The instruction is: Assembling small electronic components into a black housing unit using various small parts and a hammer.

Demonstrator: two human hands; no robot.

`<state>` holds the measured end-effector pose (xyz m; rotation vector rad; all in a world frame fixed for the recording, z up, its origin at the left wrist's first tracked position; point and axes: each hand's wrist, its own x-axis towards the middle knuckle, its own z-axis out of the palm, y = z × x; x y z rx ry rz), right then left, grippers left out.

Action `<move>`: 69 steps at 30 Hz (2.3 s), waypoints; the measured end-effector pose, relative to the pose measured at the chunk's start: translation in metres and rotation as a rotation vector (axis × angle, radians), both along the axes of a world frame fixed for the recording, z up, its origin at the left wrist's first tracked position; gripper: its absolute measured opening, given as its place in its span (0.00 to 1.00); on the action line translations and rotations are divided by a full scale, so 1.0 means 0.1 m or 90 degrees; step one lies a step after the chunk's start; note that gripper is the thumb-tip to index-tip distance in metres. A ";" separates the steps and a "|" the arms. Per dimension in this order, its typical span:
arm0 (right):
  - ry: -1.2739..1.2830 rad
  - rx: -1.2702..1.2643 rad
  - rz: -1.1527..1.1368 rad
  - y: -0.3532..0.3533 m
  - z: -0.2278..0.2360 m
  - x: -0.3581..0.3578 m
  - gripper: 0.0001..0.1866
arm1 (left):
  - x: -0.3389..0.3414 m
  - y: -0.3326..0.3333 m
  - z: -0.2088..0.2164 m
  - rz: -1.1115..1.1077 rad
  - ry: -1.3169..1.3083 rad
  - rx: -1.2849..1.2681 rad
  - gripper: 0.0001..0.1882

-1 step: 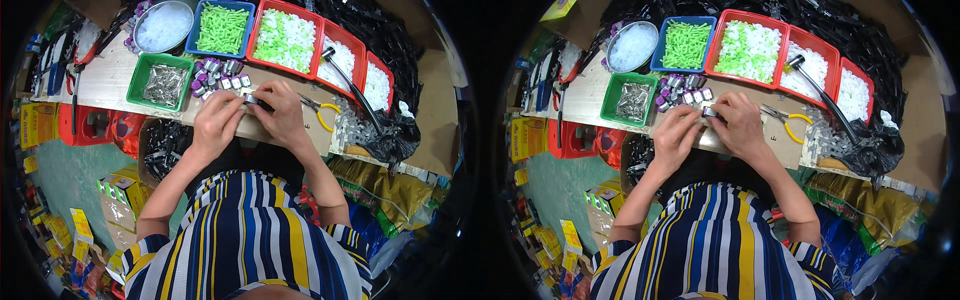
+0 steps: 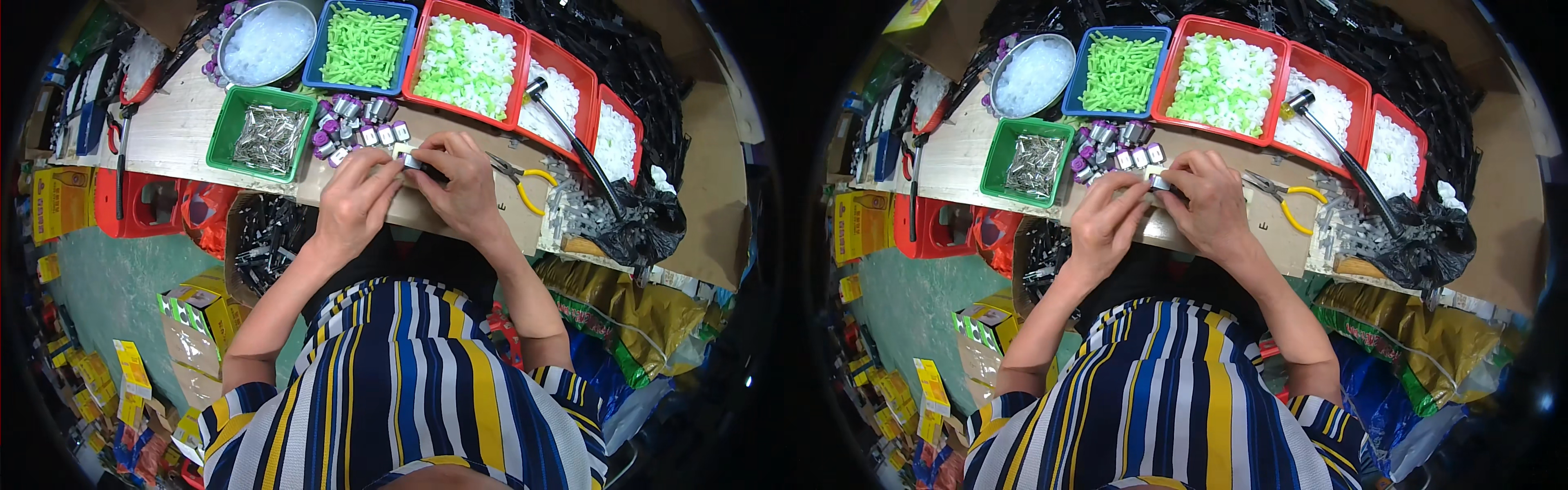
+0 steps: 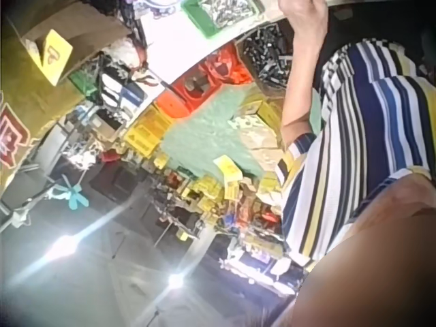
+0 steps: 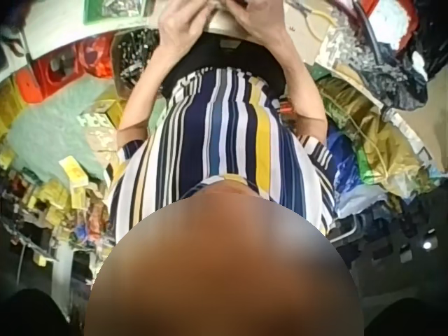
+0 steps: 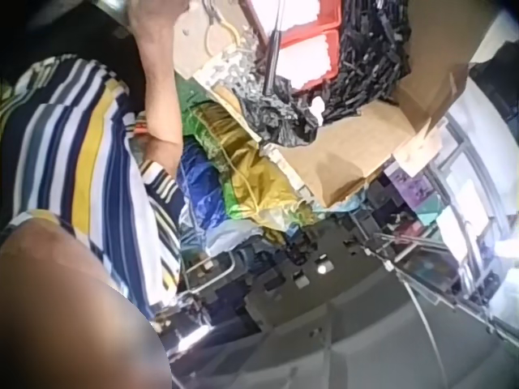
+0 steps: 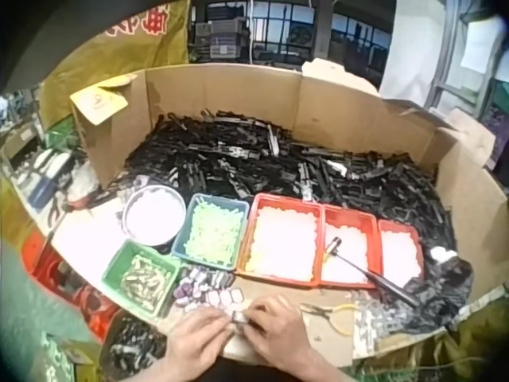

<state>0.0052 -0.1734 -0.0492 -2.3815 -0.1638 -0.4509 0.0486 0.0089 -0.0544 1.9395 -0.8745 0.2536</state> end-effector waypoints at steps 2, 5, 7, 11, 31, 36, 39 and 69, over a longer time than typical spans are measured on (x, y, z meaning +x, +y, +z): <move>0.013 0.003 0.003 -0.01 0.01 0.01 0.11 | 0.01 -0.03 -0.04 -0.036 -0.064 0.032 0.16; -0.018 -0.023 0.016 -0.01 0.07 0.03 0.13 | 0.03 -0.05 -0.10 -0.056 -0.086 0.046 0.16; -0.011 -0.023 0.026 -0.02 0.07 0.04 0.13 | 0.06 -0.06 -0.16 -0.063 -0.132 0.048 0.15; -0.017 -0.018 0.028 -0.04 0.05 0.03 0.13 | 0.08 -0.05 -0.19 -0.076 -0.141 0.057 0.15; 0.031 -0.277 -0.138 -0.77 0.42 0.67 0.09 | 0.22 0.28 0.23 0.055 -0.077 0.066 0.15; 0.024 -0.319 -0.127 -0.71 0.34 0.79 0.09 | 0.59 0.67 0.37 0.191 -0.105 0.209 0.09; 0.025 -0.339 -0.128 -0.73 0.33 0.83 0.08 | 0.76 0.80 0.33 0.197 -0.106 0.311 0.10; 0.095 0.165 0.019 -0.25 0.57 0.43 0.08 | 0.56 0.63 0.38 0.130 0.226 -0.116 0.03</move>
